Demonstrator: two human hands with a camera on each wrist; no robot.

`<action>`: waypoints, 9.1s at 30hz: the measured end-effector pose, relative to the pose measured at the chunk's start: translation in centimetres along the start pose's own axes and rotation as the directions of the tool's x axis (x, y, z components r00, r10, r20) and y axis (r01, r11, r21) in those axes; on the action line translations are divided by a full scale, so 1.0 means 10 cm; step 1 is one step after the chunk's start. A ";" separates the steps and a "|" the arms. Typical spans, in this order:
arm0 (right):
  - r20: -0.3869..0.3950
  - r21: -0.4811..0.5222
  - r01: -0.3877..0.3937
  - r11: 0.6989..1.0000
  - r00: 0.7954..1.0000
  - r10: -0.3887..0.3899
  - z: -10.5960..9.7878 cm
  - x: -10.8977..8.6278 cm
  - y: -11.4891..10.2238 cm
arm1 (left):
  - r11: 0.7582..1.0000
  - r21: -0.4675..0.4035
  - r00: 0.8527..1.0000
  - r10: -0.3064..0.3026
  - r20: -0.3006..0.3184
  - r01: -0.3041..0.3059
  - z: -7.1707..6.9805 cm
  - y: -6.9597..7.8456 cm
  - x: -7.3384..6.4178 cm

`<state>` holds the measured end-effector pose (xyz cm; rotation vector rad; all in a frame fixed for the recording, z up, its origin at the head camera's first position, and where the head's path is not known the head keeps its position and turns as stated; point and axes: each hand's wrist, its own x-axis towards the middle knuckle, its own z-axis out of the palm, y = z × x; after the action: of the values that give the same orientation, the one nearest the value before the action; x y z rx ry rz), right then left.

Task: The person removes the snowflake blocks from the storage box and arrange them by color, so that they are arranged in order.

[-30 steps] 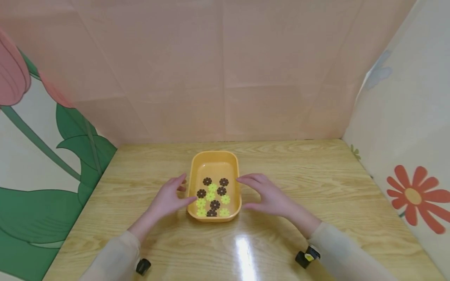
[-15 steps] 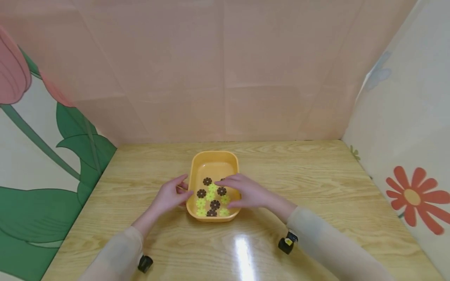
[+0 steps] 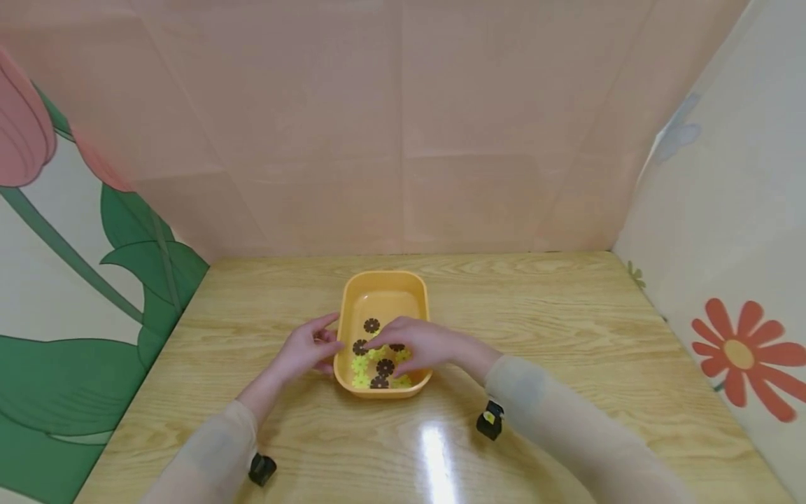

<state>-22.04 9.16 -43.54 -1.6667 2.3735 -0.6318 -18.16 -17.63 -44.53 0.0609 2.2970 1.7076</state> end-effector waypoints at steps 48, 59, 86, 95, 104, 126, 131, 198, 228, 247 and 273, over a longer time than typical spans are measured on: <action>0.224 -0.191 -0.030 0.981 0.972 0.073 0.32 0.40 0.09 | 0.996 -0.062 0.997 -0.065 0.033 0.067 -0.03 0.01 0.00; 0.199 -0.147 -0.100 0.984 0.972 0.128 0.29 0.42 0.07 | 0.997 -0.051 0.997 -0.064 0.032 0.065 -0.04 0.02 0.00; -0.111 0.095 -0.085 0.992 0.989 0.096 -0.09 0.11 0.15 | 0.997 -0.057 0.998 -0.060 0.003 0.060 0.01 0.01 -0.01; -0.270 0.315 -0.139 0.939 0.935 0.229 -0.24 -0.45 0.37 | 0.997 -0.045 0.998 -0.068 -0.004 0.067 0.02 0.01 0.00; -0.337 0.359 -0.257 0.897 0.861 0.382 -0.25 -0.87 0.57 | 0.997 -0.033 0.998 -0.069 -0.009 0.069 0.01 0.02 -0.01; -0.375 0.356 -0.407 0.841 0.762 0.528 0.10 -1.16 1.02 | 0.997 -0.025 0.997 -0.077 -0.013 0.077 0.00 0.05 -0.01; -0.430 0.318 -0.407 0.856 0.743 0.513 0.16 -1.15 1.06 | 0.997 -0.022 0.997 -0.079 -0.012 0.079 0.00 0.06 -0.02; -0.129 0.006 -0.218 0.976 0.968 0.217 0.13 0.28 0.12 | 0.996 -0.051 0.998 -0.067 0.019 0.068 0.00 0.02 -0.01; -0.008 -0.026 -0.350 0.936 0.937 0.350 0.34 0.55 0.24 | 0.997 -0.050 0.998 -0.061 0.020 0.062 -0.01 0.03 -0.01; 0.004 -0.118 -0.335 0.935 0.941 0.337 0.39 0.53 0.26 | 0.996 -0.067 0.998 -0.059 0.032 0.061 0.00 0.02 0.00; -0.016 -0.096 -0.366 0.926 0.930 0.366 0.38 0.54 0.25 | 0.994 -0.083 0.997 -0.069 0.017 0.070 0.02 -0.02 0.01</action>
<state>-24.70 3.93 -47.52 -1.1979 2.6520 -0.4511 -18.16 -17.50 -44.77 -0.0227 2.1888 1.7597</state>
